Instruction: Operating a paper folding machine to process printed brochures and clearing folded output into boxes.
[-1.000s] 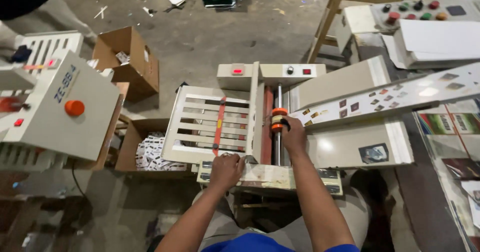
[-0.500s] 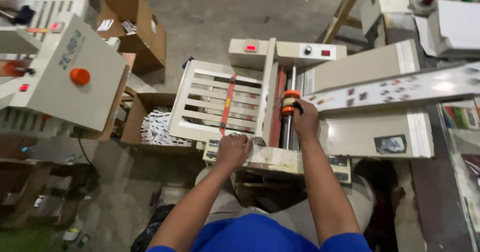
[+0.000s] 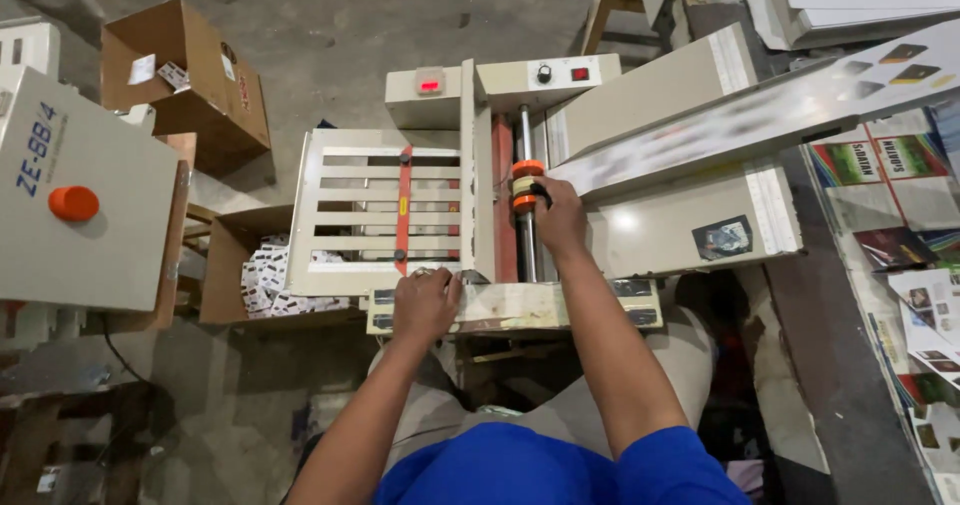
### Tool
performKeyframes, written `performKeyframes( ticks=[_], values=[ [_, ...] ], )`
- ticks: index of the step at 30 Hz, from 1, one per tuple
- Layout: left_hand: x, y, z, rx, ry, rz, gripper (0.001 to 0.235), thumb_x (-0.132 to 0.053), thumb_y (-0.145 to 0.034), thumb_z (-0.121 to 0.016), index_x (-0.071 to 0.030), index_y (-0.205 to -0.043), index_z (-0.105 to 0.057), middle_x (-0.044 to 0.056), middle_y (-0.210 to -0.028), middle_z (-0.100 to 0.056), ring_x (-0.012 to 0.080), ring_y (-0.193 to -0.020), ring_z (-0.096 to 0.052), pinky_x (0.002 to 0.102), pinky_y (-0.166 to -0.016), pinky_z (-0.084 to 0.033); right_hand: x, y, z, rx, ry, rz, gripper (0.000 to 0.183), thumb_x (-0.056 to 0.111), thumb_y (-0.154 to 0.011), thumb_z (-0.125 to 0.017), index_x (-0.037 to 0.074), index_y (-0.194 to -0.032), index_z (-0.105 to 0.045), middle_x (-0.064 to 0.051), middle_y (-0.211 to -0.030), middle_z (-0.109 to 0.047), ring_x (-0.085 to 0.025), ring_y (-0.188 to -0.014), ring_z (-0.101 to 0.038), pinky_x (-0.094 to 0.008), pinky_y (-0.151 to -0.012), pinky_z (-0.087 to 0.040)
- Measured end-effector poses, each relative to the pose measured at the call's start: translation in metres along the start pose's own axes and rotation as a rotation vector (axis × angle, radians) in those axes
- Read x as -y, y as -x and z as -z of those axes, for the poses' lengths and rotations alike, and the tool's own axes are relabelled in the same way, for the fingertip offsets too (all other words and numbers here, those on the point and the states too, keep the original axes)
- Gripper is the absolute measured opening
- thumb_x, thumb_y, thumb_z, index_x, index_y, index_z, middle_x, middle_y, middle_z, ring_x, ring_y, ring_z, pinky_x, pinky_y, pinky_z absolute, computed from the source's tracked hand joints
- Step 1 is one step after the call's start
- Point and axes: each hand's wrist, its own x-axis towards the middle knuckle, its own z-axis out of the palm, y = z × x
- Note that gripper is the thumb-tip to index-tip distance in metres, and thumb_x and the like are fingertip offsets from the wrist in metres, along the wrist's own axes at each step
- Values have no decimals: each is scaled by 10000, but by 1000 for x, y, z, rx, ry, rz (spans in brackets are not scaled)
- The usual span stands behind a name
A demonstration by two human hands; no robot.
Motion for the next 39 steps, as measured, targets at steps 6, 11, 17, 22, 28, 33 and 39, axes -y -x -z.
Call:
performKeyframes(
  ticks=[6,11,17,22,28,33,39],
  values=[
    [-5,0,1,3,34,-8,366,-378,-1003,-540,-121,-858,-756,164,-668,-711,407,-753,-738,510,-679,-567,5,-1,6,-7,-60,2,352,75,-851,-721,197,-1178,-755,-66,-1121,-714,-302,-1139,-685,-405,-1058,-518],
    [-8,-1,4,58,55,10,407,-389,-1003,-514,-93,-854,-750,197,-710,-722,442,-800,-733,556,-709,-561,-5,-1,-1,-38,-77,19,352,70,-841,-733,194,-1170,-761,-69,-1114,-743,-280,-1147,-691,-396,-1062,-516],
    [-10,2,-3,-101,2,-58,296,-300,-949,-574,-59,-833,-699,151,-779,-722,414,-698,-656,505,-662,-494,37,2,29,-24,-98,-61,342,52,-866,-644,102,-1195,-722,-80,-1129,-703,-270,-967,-686,-380,-855,-554],
    [-5,2,-10,-127,-107,-141,246,-264,-942,-551,-82,-868,-698,91,-823,-722,369,-703,-652,491,-633,-481,33,2,25,-20,-110,-58,362,65,-848,-641,120,-1199,-712,-70,-1153,-695,-275,-993,-690,-375,-874,-551],
    [-11,0,-5,-52,-18,21,328,-352,-963,-563,-79,-885,-728,137,-813,-745,390,-720,-671,492,-676,-509,42,2,32,-26,-107,-100,336,62,-872,-663,129,-1196,-719,-55,-1124,-698,-261,-928,-706,-378,-809,-571],
    [-14,-1,-1,-11,-14,60,329,-358,-960,-559,-83,-885,-725,138,-807,-745,393,-741,-673,497,-718,-508,40,1,30,-59,-130,-72,344,40,-840,-661,114,-1168,-734,-61,-1122,-714,-263,-948,-705,-370,-828,-568],
    [-9,1,-10,-56,-6,16,301,-334,-948,-565,-87,-884,-726,122,-828,-751,395,-735,-673,496,-697,-508,40,0,32,-22,-138,-103,345,42,-853,-648,104,-1183,-728,-78,-1136,-715,-275,-951,-704,-380,-836,-563]
  ],
)
